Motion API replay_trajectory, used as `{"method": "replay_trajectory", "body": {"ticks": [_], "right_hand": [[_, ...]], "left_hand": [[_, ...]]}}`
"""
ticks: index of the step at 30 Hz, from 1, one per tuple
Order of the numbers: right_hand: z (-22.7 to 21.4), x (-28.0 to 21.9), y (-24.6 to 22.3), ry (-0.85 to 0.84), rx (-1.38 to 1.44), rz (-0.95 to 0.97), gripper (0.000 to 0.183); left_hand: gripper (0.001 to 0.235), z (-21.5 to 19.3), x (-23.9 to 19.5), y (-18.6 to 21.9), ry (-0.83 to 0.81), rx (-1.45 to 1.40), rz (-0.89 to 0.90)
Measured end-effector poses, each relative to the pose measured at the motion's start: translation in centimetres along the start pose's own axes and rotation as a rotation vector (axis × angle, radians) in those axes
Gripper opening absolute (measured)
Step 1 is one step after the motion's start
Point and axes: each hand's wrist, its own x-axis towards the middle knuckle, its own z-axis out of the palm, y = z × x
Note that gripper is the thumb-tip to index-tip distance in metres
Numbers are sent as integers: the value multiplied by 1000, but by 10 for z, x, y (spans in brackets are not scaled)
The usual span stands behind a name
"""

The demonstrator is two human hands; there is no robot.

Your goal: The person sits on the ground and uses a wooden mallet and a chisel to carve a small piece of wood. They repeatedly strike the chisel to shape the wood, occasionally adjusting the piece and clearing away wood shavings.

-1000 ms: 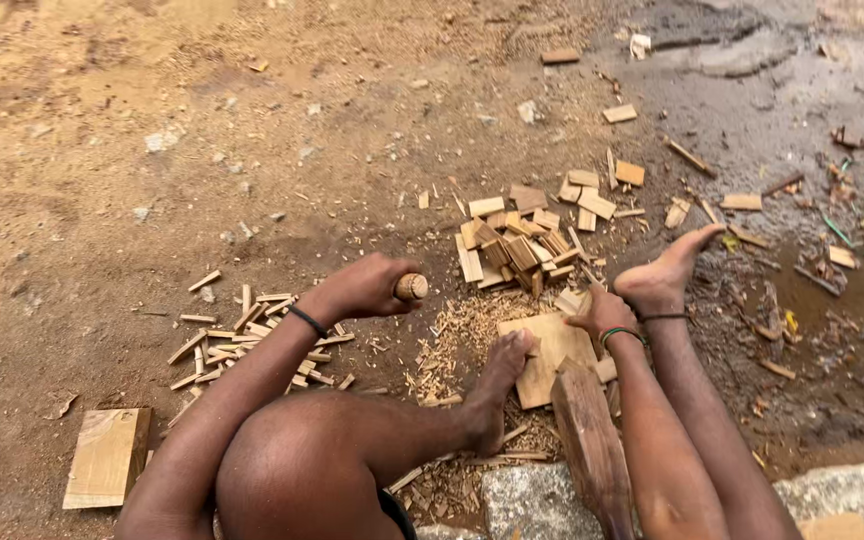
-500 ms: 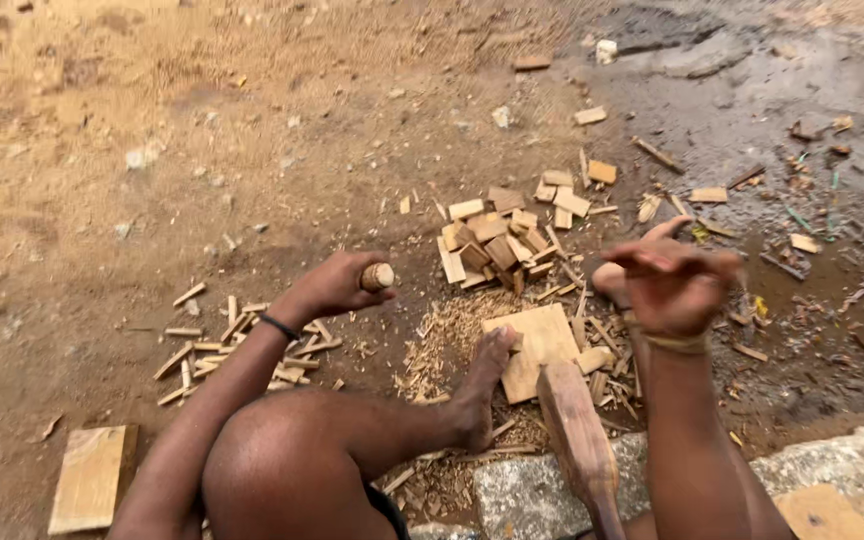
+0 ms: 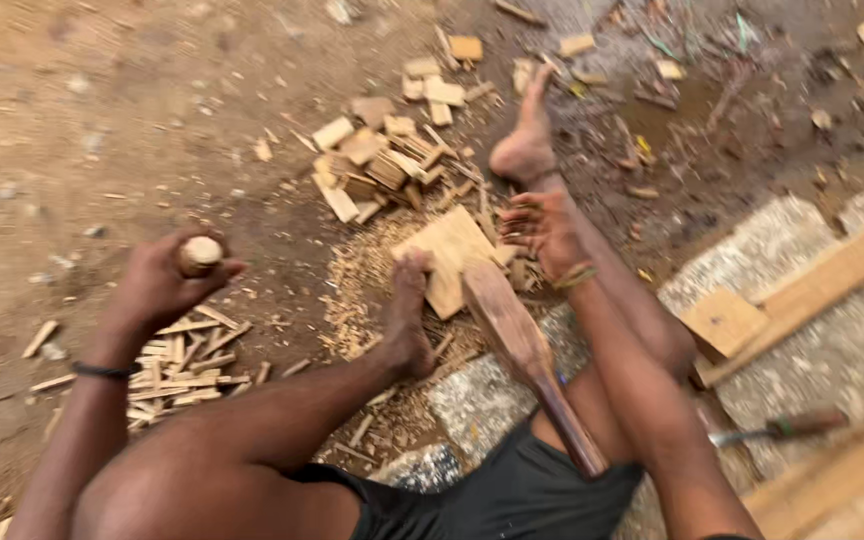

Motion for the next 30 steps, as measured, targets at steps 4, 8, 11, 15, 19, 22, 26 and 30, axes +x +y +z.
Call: {"method": "replay_trajectory", "body": {"ticks": [4,8,11,15,19,22,26,30], "right_hand": [[-33,-18,60,-40,-1344,-153,41],[-18,-13,61,-281,-1769,31,72],[-19,-6,59,-338,-1769,213,91],[-37,-5,83,-267,-1752,13,85],[-41,-10,80,-130,-1600,22,78],[-35,-14,71,-36,-1628,116,66],[-28,-22,71,24,-1583,266,56],[-34,-24,83,-33,-1663,329,59]], "left_hand": [[78,104,-3,26,77,-698,-468],[105,104,3,11,80,-380,-120],[124,109,5,21,120,-711,-423],[129,109,6,27,153,-712,-532],[128,111,10,23,130,-618,-352],[117,110,10,27,149,-772,-532],[114,107,1,33,111,-779,-462],[85,48,2,20,-65,-577,-166]]}}
